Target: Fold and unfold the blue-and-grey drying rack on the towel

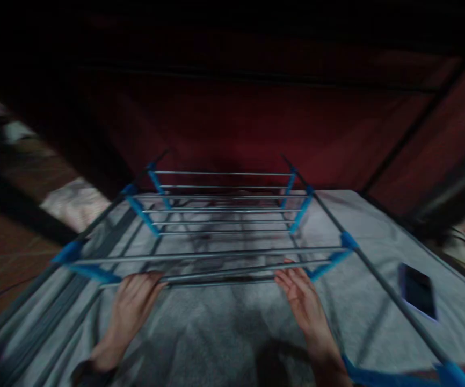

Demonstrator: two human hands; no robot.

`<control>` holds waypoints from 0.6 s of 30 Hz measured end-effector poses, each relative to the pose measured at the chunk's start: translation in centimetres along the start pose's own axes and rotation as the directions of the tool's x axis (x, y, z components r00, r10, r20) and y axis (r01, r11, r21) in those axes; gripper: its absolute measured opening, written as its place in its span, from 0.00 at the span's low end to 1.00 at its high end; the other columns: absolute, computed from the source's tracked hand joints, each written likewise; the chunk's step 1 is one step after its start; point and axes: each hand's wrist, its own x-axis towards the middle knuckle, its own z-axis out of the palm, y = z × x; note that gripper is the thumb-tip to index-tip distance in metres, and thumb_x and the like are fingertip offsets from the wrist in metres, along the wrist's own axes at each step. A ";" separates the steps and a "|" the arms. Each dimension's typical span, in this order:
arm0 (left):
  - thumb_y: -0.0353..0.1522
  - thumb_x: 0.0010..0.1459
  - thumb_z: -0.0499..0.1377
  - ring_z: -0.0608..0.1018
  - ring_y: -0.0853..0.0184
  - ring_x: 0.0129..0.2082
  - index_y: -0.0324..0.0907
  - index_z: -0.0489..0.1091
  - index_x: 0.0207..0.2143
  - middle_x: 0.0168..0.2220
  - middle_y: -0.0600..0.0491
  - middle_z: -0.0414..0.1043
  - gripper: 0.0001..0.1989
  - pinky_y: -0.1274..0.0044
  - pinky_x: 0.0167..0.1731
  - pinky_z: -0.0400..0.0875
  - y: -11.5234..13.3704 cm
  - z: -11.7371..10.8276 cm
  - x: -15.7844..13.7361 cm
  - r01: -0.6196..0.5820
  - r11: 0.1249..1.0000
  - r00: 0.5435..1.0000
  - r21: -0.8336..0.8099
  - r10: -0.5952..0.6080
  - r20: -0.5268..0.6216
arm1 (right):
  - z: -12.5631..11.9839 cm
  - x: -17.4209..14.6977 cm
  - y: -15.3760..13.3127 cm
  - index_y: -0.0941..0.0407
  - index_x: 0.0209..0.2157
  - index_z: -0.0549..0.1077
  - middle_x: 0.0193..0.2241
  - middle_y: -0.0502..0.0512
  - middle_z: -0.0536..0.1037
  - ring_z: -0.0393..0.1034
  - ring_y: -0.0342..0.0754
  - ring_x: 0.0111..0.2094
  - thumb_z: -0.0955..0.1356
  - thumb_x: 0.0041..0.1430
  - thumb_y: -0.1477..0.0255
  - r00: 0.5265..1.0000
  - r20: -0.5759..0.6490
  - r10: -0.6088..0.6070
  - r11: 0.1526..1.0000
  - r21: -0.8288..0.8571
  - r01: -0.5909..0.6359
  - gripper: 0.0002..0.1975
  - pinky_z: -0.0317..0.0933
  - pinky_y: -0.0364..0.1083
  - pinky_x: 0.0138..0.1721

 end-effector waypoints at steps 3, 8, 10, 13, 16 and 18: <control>0.36 0.69 0.57 0.80 0.64 0.37 0.51 0.71 0.46 0.38 0.57 0.79 0.06 0.69 0.42 0.74 0.7 -0.6 0.2 -0.017 0.997 0.995 0.075 0.009 0.102 | 0.3 0.4 1.5 0.50 0.39 0.81 0.40 0.55 0.84 0.80 0.53 0.44 0.80 0.48 0.62 0.995 0.051 0.091 0.987 -0.136 -0.084 0.16 0.74 0.54 0.51; 0.34 0.71 0.53 0.79 0.64 0.40 0.47 0.70 0.50 0.41 0.54 0.78 0.09 0.66 0.50 0.72 1.7 -0.8 -0.3 0.038 0.992 0.984 0.119 -0.058 0.170 | 2.5 0.2 3.6 0.50 0.39 0.82 0.38 0.54 0.85 0.81 0.50 0.42 0.81 0.46 0.62 0.979 0.103 0.175 0.965 -0.217 -0.150 0.18 0.75 0.47 0.49; 0.34 0.72 0.53 0.78 0.64 0.42 0.46 0.70 0.50 0.42 0.53 0.78 0.09 0.66 0.51 0.72 2.0 -0.7 -0.4 0.026 0.991 0.985 0.128 -0.047 0.166 | 3.3 0.0 3.8 0.50 0.39 0.83 0.37 0.52 0.85 0.81 0.47 0.40 0.82 0.44 0.62 0.979 0.092 0.183 0.965 -0.205 -0.161 0.18 0.76 0.43 0.45; 0.34 0.71 0.54 0.78 0.64 0.47 0.45 0.69 0.53 0.47 0.52 0.78 0.11 0.65 0.57 0.70 2.3 -0.8 -0.7 0.018 0.989 0.994 0.145 -0.034 0.108 | 3.9 0.2 3.6 0.51 0.37 0.83 0.35 0.52 0.85 0.81 0.46 0.36 0.83 0.40 0.63 0.981 0.066 0.181 0.968 -0.186 -0.166 0.20 0.77 0.40 0.42; 0.37 0.69 0.58 0.75 0.60 0.56 0.46 0.66 0.59 0.53 0.47 0.75 0.18 0.63 0.61 0.67 2.6 -0.6 -1.4 0.082 0.981 0.996 0.177 -0.076 -0.040 | 3.8 0.4 3.2 0.52 0.36 0.83 0.35 0.52 0.85 0.82 0.46 0.36 0.84 0.39 0.63 0.984 0.064 0.166 0.968 -0.202 -0.150 0.20 0.77 0.40 0.42; 0.38 0.66 0.61 0.72 0.57 0.60 0.45 0.63 0.61 0.56 0.44 0.72 0.23 0.61 0.62 0.66 2.6 -0.3 -2.2 0.178 0.970 0.966 0.163 -0.140 -0.216 | 3.6 0.4 3.0 0.51 0.37 0.83 0.35 0.52 0.85 0.82 0.46 0.36 0.84 0.40 0.63 0.986 0.070 0.151 0.968 -0.214 -0.133 0.20 0.77 0.40 0.42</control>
